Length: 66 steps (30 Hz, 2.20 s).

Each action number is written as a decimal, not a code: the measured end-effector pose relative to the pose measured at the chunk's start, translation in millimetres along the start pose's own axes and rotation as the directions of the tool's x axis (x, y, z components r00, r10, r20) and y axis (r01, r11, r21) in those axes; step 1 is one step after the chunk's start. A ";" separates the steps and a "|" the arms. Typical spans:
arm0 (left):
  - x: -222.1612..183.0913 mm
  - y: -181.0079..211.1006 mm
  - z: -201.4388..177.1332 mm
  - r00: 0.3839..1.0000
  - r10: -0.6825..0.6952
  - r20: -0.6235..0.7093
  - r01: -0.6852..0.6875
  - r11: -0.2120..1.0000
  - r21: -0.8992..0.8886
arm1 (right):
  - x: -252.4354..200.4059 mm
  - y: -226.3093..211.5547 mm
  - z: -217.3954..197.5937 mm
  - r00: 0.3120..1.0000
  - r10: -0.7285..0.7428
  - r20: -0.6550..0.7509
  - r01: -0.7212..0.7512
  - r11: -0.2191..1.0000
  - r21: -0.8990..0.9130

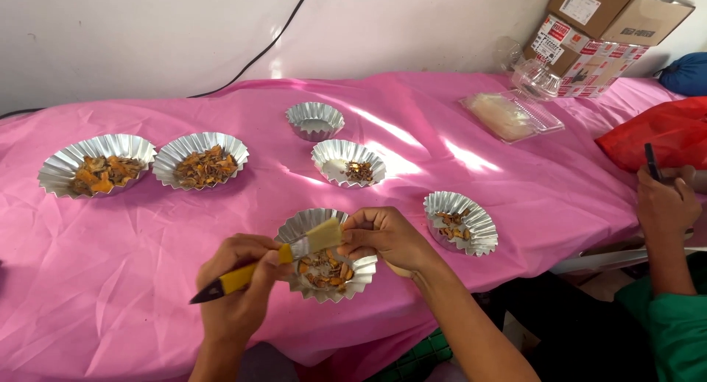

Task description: Cleaning and sorting dried turmeric slices in small foil containers using a paintbrush.

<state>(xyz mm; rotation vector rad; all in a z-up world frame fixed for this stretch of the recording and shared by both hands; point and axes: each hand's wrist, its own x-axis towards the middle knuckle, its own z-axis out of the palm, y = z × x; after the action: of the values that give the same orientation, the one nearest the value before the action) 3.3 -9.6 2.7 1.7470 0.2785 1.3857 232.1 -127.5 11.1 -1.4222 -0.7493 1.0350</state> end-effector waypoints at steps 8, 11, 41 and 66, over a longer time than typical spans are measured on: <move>-0.5 0.4 9.2 0.989 -0.147 0.032 0.147 0.989 0.012 | -11.9 -8.7 1.8 0.998 -0.068 0.010 0.068 0.985 -0.156; -2.1 -1.7 10.7 0.988 -0.142 0.062 0.140 0.990 0.029 | -41.0 -49.7 5.2 0.989 -0.035 -0.143 -0.048 0.844 -0.535; -10.0 6.2 2.9 0.995 0.077 -0.056 -0.071 0.992 0.107 | -18.4 -44.7 33.6 0.996 0.020 -0.092 -0.069 0.817 -0.573; -1.9 3.9 8.3 0.998 0.020 0.063 -0.016 0.998 -0.064 | -16.9 6.8 11.9 0.989 -0.149 0.004 0.148 0.988 0.053</move>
<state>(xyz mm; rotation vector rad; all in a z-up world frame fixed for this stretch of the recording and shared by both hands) 8.7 -17.1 4.2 1.7414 0.1822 1.3343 213.7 -138.6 7.9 -1.2981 -0.8157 0.9386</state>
